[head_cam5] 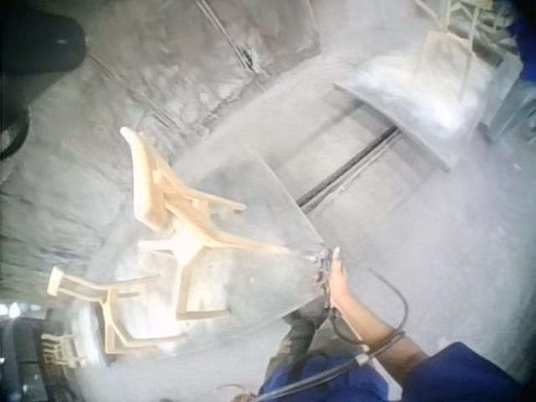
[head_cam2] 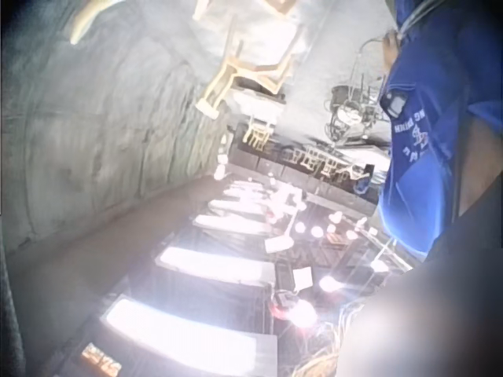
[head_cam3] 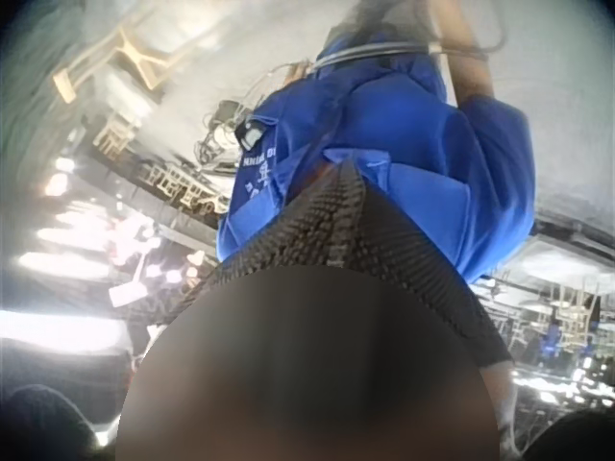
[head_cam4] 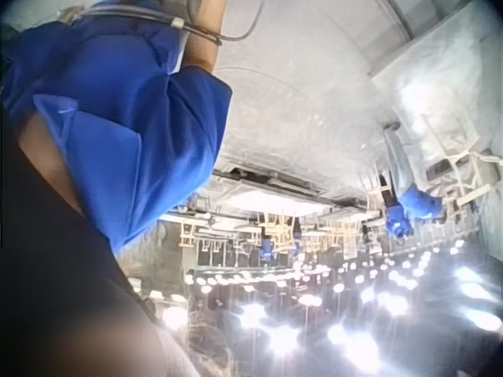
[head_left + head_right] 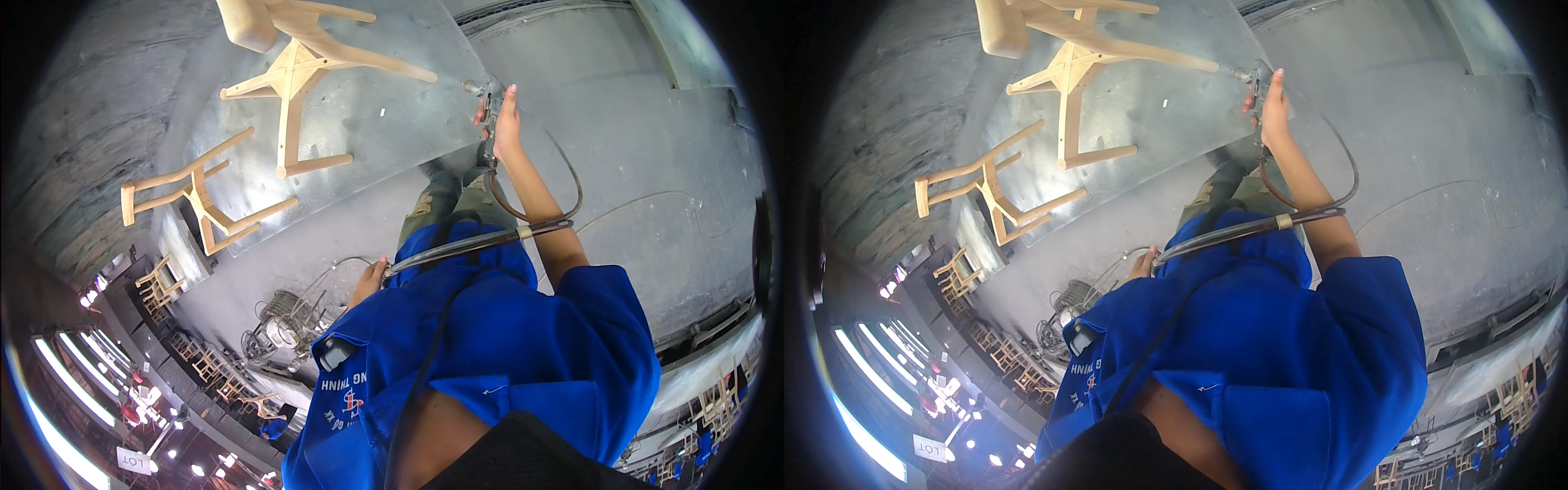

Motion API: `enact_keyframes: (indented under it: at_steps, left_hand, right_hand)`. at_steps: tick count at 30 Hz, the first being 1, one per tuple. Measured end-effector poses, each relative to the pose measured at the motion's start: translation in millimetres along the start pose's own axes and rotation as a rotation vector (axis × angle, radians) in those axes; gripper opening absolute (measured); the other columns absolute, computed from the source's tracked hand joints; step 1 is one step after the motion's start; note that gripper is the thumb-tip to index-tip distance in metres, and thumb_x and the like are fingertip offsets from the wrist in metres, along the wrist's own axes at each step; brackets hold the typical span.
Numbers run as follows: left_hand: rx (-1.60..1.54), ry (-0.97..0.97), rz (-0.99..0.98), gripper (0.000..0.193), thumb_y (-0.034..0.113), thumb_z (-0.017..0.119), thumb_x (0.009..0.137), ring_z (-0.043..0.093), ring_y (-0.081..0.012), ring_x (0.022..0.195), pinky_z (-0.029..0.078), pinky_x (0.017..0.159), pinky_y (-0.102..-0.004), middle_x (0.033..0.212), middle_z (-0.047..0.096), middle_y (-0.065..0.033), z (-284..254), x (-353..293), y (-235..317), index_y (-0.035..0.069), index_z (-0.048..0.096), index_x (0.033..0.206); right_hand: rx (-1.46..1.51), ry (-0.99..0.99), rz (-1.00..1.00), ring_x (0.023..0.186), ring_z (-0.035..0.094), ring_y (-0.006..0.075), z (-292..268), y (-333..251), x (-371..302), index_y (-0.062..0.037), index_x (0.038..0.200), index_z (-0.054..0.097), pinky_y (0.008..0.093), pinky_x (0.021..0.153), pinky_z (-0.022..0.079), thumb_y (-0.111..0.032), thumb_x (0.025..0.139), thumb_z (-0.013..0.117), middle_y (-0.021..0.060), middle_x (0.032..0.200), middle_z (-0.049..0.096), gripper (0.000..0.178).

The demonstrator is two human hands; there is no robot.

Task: The person uses a handheld spray gun to apply finish to multiple wooden chair frames. They rotate each chair to coat all sides, then place it on a metal tray before moving to the next chair.

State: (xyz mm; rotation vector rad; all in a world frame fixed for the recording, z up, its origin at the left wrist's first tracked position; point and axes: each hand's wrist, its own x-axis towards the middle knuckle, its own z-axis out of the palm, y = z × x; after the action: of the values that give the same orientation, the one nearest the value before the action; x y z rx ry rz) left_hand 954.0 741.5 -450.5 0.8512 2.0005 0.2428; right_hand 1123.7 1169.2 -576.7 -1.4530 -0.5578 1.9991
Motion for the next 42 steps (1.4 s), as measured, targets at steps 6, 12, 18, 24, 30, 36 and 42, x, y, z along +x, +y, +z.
enact_keyframes:
  at_steps: [6, 12, 18, 24, 30, 36, 42]
  left_hand:
    - [-0.280, 0.145, -0.126, 0.062, 0.052, 0.046, 0.106, 0.059, -0.0281, 0.109, 0.045, 0.098, -0.0363, 0.120, 0.058, -0.0211, 13.7, -20.2, 19.2, -0.002, 0.050, 0.136]
    - [-0.495, 0.010, -0.012, 0.054, 0.054, 0.055, 0.100, 0.046, -0.0134, 0.077, 0.039, 0.070, -0.0314, 0.077, 0.051, -0.0031, -29.2, 6.1, 36.3, 0.001, 0.057, 0.086]
    - [-0.480, 0.114, 0.162, 0.050, 0.045, 0.060, 0.099, 0.042, -0.0120, 0.074, 0.037, 0.067, -0.0312, 0.070, 0.047, -0.0009, -53.3, 7.1, 70.0, 0.000, 0.053, 0.079]
    - [-0.549, 0.075, 0.389, 0.046, 0.040, 0.065, 0.097, 0.046, -0.0123, 0.074, 0.040, 0.069, -0.0305, 0.070, 0.051, -0.0025, -78.0, 4.5, 76.0, -0.001, 0.055, 0.080]
    - [-0.655, -0.016, 0.576, 0.051, 0.047, 0.068, 0.094, 0.047, -0.0114, 0.070, 0.040, 0.064, -0.0294, 0.068, 0.053, -0.0011, -93.8, 6.0, 43.6, -0.001, 0.057, 0.079]
    - [-0.606, 0.013, 0.593, 0.055, 0.052, 0.071, 0.090, 0.049, -0.0100, 0.069, 0.039, 0.063, -0.0278, 0.068, 0.055, -0.0013, -110.9, 2.4, 6.6, 0.000, 0.059, 0.077]
    - [-0.603, 0.047, 0.624, 0.053, 0.050, 0.070, 0.092, 0.052, -0.0104, 0.069, 0.042, 0.064, -0.0281, 0.068, 0.057, -0.0016, -128.5, -5.9, -36.9, 0.000, 0.060, 0.077]
  right_hand:
    - [-0.057, 0.129, 0.010, 0.056, 0.060, 0.0149, -40.3, 37.9, 34.6, -0.0094, 0.088, 0.065, 0.0285, 0.047, 0.035, -0.078, 0.096, 0.035, 0.0027, 0.066, 0.061, 0.075]
    - [-0.200, 0.221, 0.008, 0.054, 0.058, 0.0152, -58.3, 61.6, 41.9, -0.0079, 0.089, 0.066, 0.0300, 0.045, 0.035, -0.078, 0.095, 0.037, 0.0023, 0.066, 0.060, 0.076]
    - [-0.145, 0.196, 0.038, 0.054, 0.058, 0.0156, -27.3, 38.8, -6.4, -0.0075, 0.090, 0.064, 0.0295, 0.045, 0.035, -0.077, 0.096, 0.032, 0.0028, 0.065, 0.058, 0.077]
    - [0.361, -0.226, -0.124, 0.062, 0.057, 0.0183, 29.7, -36.4, -138.3, -0.0037, 0.100, 0.060, 0.0262, 0.042, 0.032, -0.083, 0.094, 0.019, 0.0049, 0.069, 0.056, 0.090]
    - [0.451, -0.455, -0.463, 0.069, 0.055, 0.0229, 57.6, -90.9, -259.2, 0.0011, 0.108, 0.057, 0.0250, 0.040, 0.034, -0.089, 0.089, 0.016, 0.0095, 0.073, 0.053, 0.101]
    - [0.487, -0.400, -0.617, 0.069, 0.055, 0.0220, 92.0, -44.1, -279.7, 0.0005, 0.108, 0.056, 0.0255, 0.042, 0.036, -0.090, 0.088, 0.017, 0.0095, 0.075, 0.055, 0.100]
    - [0.211, 0.016, -0.471, 0.064, 0.057, 0.0177, 94.8, 26.9, -255.7, -0.0016, 0.107, 0.058, 0.0262, 0.045, 0.035, -0.082, 0.095, 0.022, 0.0057, 0.073, 0.058, 0.088]
